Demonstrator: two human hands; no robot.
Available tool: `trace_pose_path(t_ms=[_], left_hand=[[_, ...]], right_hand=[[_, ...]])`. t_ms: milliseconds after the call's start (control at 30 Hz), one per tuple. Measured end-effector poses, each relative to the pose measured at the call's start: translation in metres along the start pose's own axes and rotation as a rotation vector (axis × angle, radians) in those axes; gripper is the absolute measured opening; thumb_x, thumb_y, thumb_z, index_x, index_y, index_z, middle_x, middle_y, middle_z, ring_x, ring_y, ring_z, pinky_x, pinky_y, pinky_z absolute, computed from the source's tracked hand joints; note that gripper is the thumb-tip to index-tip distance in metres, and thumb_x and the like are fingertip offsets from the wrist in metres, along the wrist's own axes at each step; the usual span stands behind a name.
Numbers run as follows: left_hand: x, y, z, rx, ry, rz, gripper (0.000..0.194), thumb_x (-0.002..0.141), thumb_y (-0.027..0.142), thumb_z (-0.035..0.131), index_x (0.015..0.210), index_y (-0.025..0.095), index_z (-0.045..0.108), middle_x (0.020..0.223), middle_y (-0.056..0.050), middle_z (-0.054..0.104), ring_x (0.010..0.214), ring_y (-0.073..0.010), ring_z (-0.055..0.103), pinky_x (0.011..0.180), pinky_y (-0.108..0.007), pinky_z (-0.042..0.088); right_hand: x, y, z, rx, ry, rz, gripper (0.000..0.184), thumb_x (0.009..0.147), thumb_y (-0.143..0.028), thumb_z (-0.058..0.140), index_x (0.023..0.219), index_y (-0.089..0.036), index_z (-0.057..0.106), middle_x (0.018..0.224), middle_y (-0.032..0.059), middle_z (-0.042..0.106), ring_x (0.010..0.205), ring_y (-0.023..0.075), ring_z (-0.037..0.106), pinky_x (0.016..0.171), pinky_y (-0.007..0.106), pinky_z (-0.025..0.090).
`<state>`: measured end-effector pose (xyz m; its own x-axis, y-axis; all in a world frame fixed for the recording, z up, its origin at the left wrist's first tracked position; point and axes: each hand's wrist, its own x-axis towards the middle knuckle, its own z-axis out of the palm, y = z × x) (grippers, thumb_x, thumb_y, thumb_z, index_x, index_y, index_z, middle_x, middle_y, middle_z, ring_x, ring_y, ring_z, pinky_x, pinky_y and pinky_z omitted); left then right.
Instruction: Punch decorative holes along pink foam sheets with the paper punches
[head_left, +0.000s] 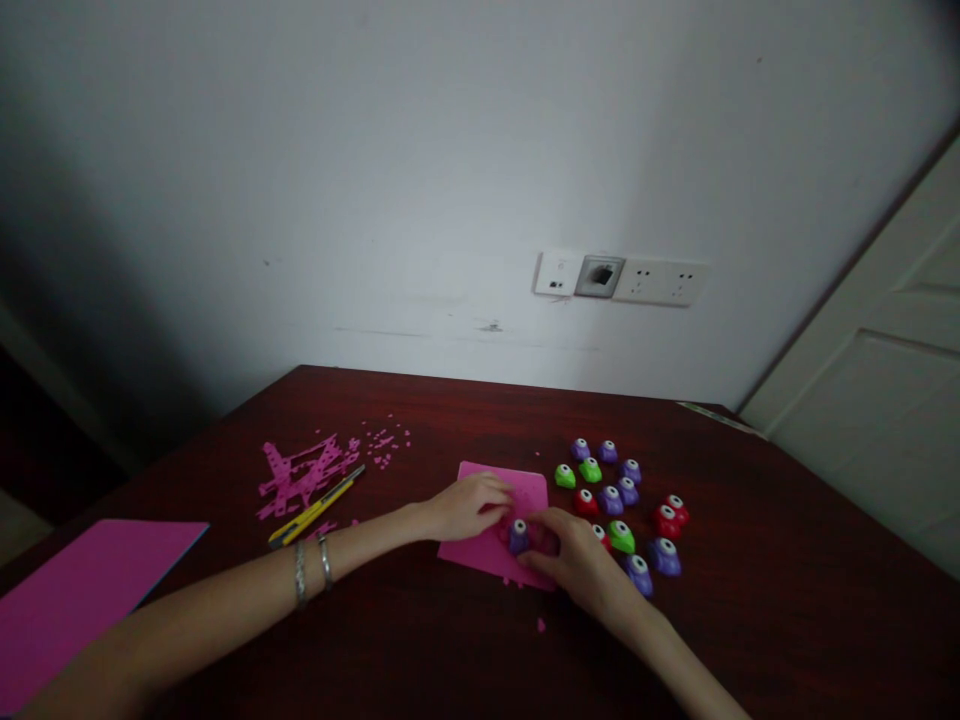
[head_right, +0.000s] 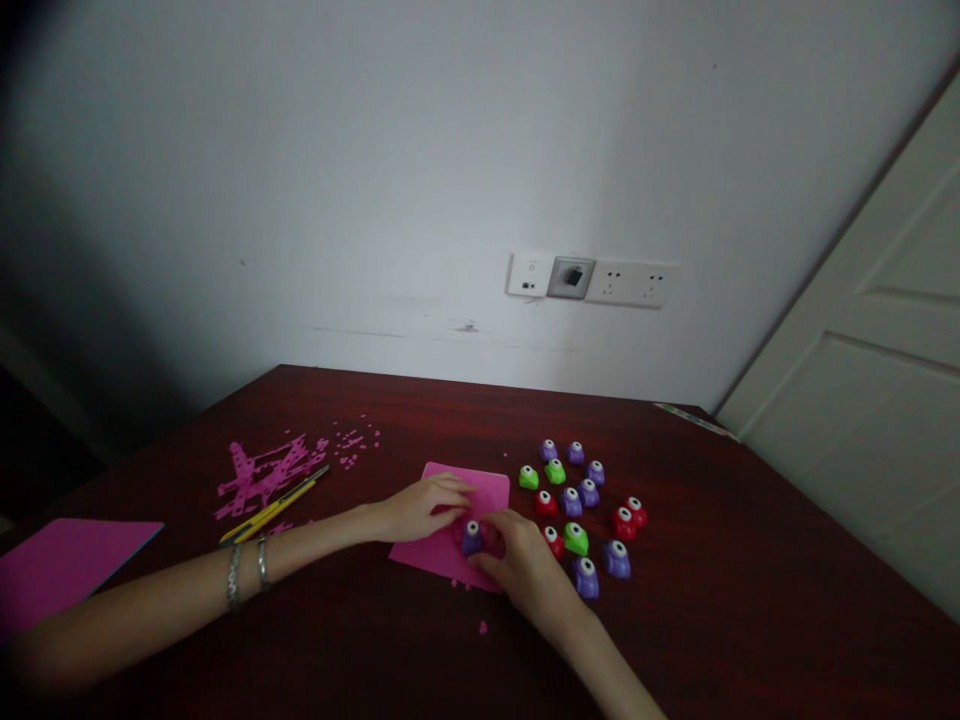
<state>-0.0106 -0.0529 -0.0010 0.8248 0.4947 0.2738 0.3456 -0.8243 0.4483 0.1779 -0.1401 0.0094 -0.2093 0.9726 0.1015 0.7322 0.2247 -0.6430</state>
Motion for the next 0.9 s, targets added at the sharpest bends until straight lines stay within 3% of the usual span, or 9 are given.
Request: trace_pose_path(t_ms=[100, 167, 233, 333, 467, 667, 900], left_hand=[[0.008, 0.005, -0.011, -0.036, 0.18, -0.137, 0.02, 0.084, 0.027, 0.049, 0.083, 0.015, 0.064, 0.094, -0.004, 0.064, 0.091, -0.0148, 0.055, 0.084, -0.029, 0.041], [0.014, 0.007, -0.019, -0.067, 0.194, -0.246, 0.028, 0.083, 0.035, 0.049, 0.069, 0.013, 0.062, 0.076, -0.002, 0.061, 0.072, -0.0121, 0.053, 0.069, -0.025, 0.041], [0.018, 0.008, -0.025, -0.156, 0.063, -0.347, 0.039, 0.082, 0.044, 0.048, 0.063, 0.013, 0.06, 0.061, 0.0, 0.055, 0.057, -0.0095, 0.047, 0.056, -0.023, 0.038], [0.022, 0.011, -0.031, -0.41, -0.254, -0.495, 0.051, 0.079, 0.058, 0.044, 0.064, 0.013, 0.062, 0.053, 0.001, 0.053, 0.045, -0.0081, 0.043, 0.046, -0.022, 0.033], [0.024, 0.02, -0.033, -0.619, -0.561, -0.636, 0.061, 0.073, 0.068, 0.044, 0.072, 0.012, 0.067, 0.062, -0.007, 0.062, 0.045, -0.0099, 0.048, 0.042, -0.022, 0.032], [0.031, 0.025, -0.028, -0.627, -0.675, -0.691, 0.063, 0.069, 0.07, 0.048, 0.082, 0.013, 0.07, 0.067, -0.012, 0.066, 0.049, -0.0135, 0.053, 0.041, -0.023, 0.027], [0.036, 0.014, -0.022, -0.627, -0.765, -0.723, 0.065, 0.065, 0.072, 0.051, 0.084, 0.013, 0.07, 0.067, -0.013, 0.066, 0.046, -0.0134, 0.051, 0.04, -0.023, 0.028]], right_hand=[[0.006, 0.005, -0.006, 0.071, 0.0, 0.089, 0.022, 0.073, -0.035, 0.062, 0.082, -0.015, 0.064, 0.065, 0.0008, 0.061, 0.06, 0.0132, 0.053, 0.052, 0.021, 0.038], [0.013, 0.008, -0.012, 0.15, -0.061, 0.165, 0.027, 0.077, -0.042, 0.056, 0.073, -0.015, 0.06, 0.053, -0.0023, 0.054, 0.048, 0.0097, 0.048, 0.042, 0.019, 0.032], [0.02, 0.01, -0.017, 0.22, -0.213, 0.243, 0.035, 0.079, -0.047, 0.05, 0.065, -0.016, 0.055, 0.046, -0.005, 0.047, 0.037, 0.0067, 0.04, 0.035, 0.018, 0.027], [0.029, 0.009, -0.023, 0.237, -0.449, 0.301, 0.045, 0.081, -0.052, 0.045, 0.054, -0.016, 0.05, 0.04, -0.0054, 0.043, 0.03, 0.0047, 0.035, 0.03, 0.017, 0.024], [0.035, 0.004, -0.023, 0.226, -0.537, 0.3, 0.047, 0.081, -0.052, 0.047, 0.051, -0.016, 0.049, 0.039, -0.0051, 0.044, 0.029, 0.0035, 0.035, 0.028, 0.015, 0.025], [0.037, 0.003, -0.019, 0.144, -0.588, 0.277, 0.045, 0.082, -0.048, 0.046, 0.051, -0.015, 0.05, 0.04, -0.0043, 0.046, 0.03, 0.0034, 0.037, 0.028, 0.014, 0.027], [0.039, 0.005, -0.022, 0.226, -0.636, 0.341, 0.04, 0.082, -0.046, 0.048, 0.057, -0.015, 0.052, 0.044, -0.0048, 0.046, 0.035, 0.0034, 0.038, 0.031, 0.013, 0.026]])
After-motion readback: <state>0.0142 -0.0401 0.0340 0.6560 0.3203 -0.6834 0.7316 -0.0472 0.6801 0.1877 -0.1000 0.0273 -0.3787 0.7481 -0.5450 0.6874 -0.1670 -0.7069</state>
